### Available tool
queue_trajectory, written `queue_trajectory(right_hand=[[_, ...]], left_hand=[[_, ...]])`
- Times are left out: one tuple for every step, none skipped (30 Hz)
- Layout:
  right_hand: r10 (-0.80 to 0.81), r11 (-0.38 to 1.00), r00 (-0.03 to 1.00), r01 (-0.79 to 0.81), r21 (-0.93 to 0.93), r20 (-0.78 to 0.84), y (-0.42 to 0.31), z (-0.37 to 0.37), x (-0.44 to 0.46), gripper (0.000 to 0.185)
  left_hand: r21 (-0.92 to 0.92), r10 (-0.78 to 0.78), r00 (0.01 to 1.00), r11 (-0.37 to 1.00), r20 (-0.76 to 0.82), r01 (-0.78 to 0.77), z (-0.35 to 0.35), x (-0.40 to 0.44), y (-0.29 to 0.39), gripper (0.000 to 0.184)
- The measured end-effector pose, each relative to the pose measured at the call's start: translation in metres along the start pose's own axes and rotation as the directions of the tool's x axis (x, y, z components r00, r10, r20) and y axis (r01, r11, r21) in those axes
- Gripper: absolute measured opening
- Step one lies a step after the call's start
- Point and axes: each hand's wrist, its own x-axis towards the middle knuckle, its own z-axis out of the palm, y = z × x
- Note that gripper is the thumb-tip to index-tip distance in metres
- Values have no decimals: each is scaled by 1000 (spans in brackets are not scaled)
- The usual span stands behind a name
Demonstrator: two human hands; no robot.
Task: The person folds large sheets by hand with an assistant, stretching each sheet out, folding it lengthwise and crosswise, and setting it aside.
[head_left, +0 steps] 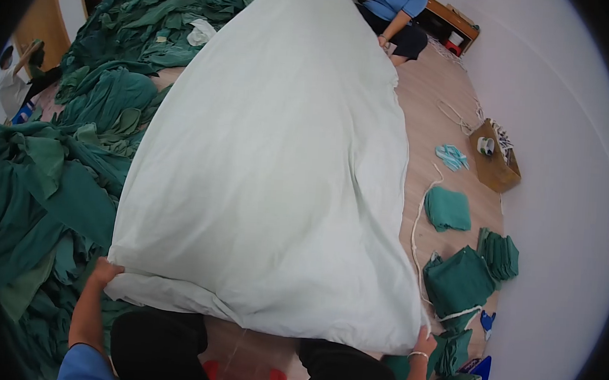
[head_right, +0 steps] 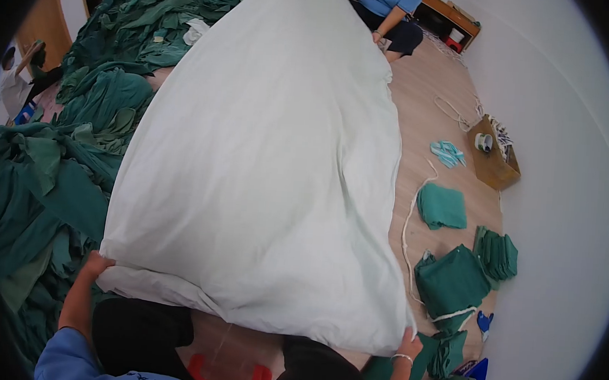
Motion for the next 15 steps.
queue_trajectory(right_hand=[[10,999,972,-2,-33,235,6,0,-4,34],[30,998,890,2,-68,455,10,3,-6,37],[38,997,885,-5,-72,464,14,7,-6,37],[121,939,731,135,-316,672,19,7,-9,42],[268,808,532,330,-488,803,24,6,-11,48],[287,801,517,333,-498,807,35,8,-15,48],[370,624,469,514,-588,802,53,12,-19,50],[446,415,444,667,-619,777,62,16,-23,52],[445,417,448,662,-622,776,69,16,-25,52],[437,438,496,611,-659,750,75,15,-28,52],[430,459,545,555,-694,720,79,13,-29,51],[429,459,552,549,-699,715,89,10,-28,51],[353,575,695,367,-731,627,109,6,-23,52],[296,687,815,182,-704,499,114,3,-19,52],[197,764,889,126,-633,414,116,-5,-11,41]], left_hand=[[97,1,991,995,-136,12,4,-2,4,45],[100,-3,989,995,-145,17,6,2,3,45],[252,53,982,968,-182,-6,7,9,-1,46],[403,106,973,915,-204,-15,8,13,-10,47],[415,85,976,910,-202,7,7,25,-30,47],[550,116,980,835,-161,-9,4,45,-59,46],[668,154,982,743,-112,-40,2,57,-72,45],[669,158,981,742,-111,-44,5,49,-60,45],[645,87,978,762,-189,57,7,36,-49,43],[613,14,965,775,-263,156,7,23,-37,40],[613,22,966,776,-257,145,6,18,-32,40],[596,19,951,783,-308,177,6,12,-31,37],[577,15,933,789,-358,209,7,7,-31,34],[578,20,936,791,-352,201,7,6,-34,34],[594,27,927,775,-375,218,3,10,-39,32]])
